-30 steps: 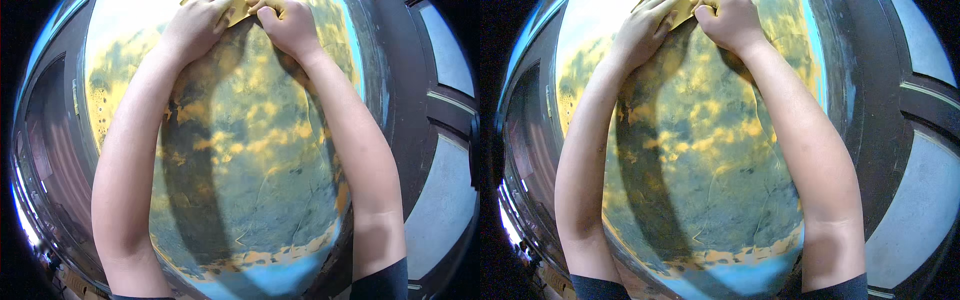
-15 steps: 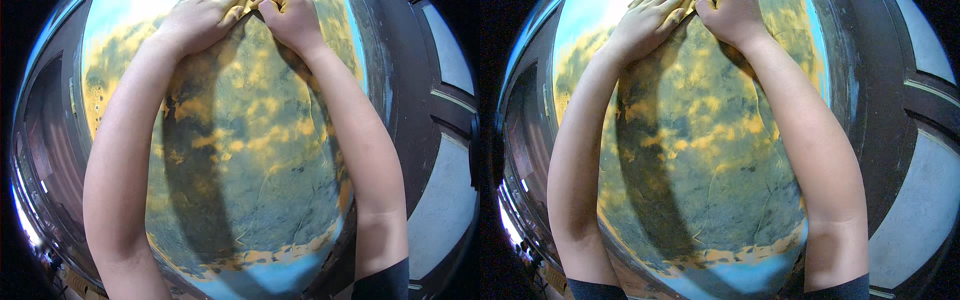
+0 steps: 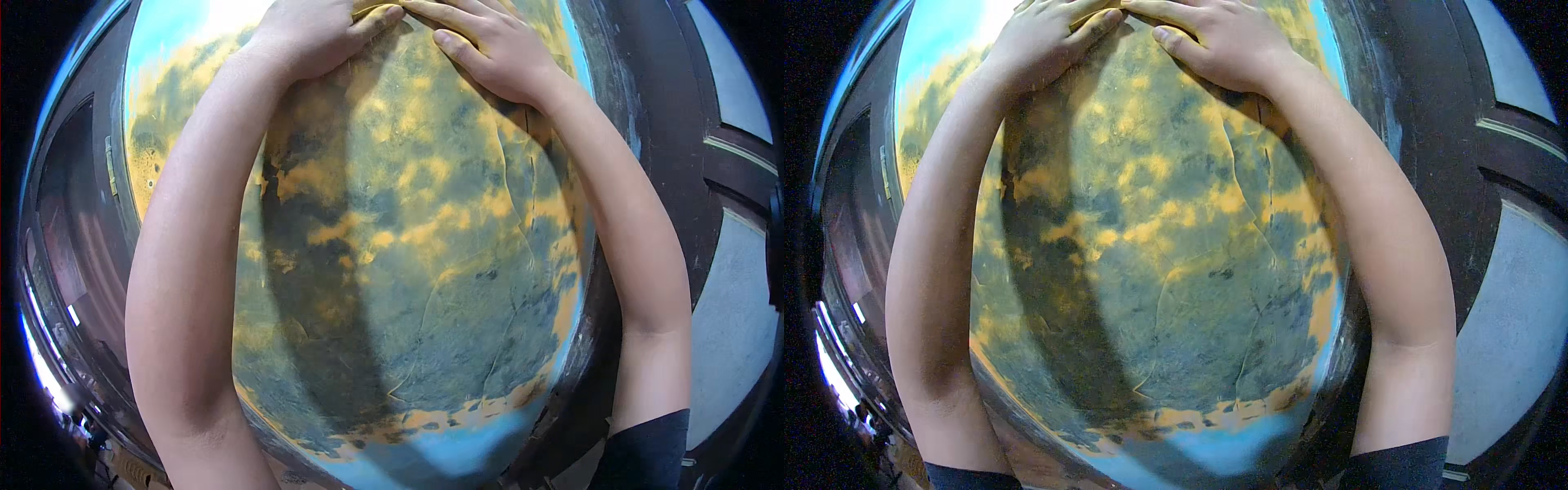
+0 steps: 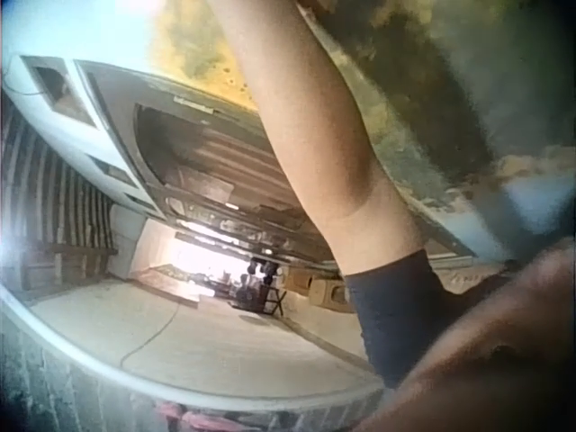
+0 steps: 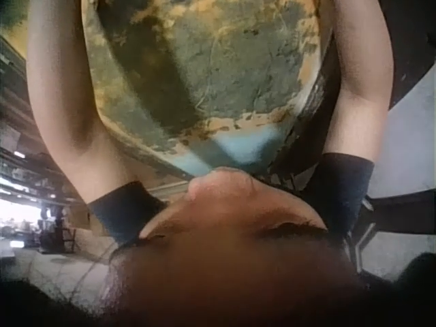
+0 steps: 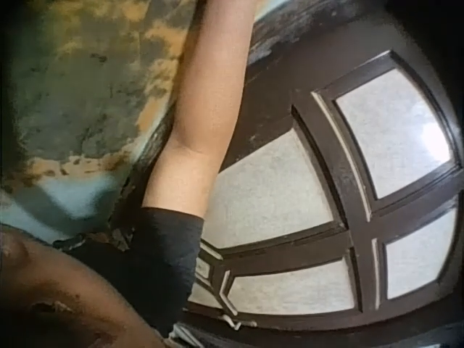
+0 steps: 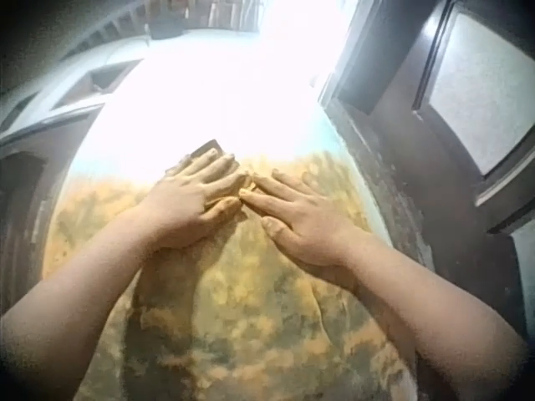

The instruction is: The recorder uses a piece of sandpaper to smooth the surface of a wall with yellow and blue paint.

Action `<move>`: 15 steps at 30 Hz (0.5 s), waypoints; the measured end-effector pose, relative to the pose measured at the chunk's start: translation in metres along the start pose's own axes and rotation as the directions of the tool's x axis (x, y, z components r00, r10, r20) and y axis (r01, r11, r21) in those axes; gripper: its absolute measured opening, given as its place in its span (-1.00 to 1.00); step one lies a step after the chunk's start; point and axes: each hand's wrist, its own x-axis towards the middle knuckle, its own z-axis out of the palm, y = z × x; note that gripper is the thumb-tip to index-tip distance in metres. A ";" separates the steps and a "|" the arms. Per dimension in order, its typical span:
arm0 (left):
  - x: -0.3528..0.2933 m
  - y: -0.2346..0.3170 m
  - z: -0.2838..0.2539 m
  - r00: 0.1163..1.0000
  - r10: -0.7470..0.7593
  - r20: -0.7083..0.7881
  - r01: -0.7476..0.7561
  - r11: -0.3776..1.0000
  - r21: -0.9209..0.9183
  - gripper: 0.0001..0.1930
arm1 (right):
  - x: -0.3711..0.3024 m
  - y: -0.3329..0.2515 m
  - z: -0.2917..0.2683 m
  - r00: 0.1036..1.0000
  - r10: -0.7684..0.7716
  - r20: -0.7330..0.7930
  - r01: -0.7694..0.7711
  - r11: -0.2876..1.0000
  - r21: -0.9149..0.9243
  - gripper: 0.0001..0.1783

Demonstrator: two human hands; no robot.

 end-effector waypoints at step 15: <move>-0.028 -0.028 -0.018 0.982 -0.187 0.010 0.187 0.979 -0.085 -0.49 | -0.009 0.012 0.001 0.969 0.248 -0.016 -0.248 0.964 -0.099 -0.35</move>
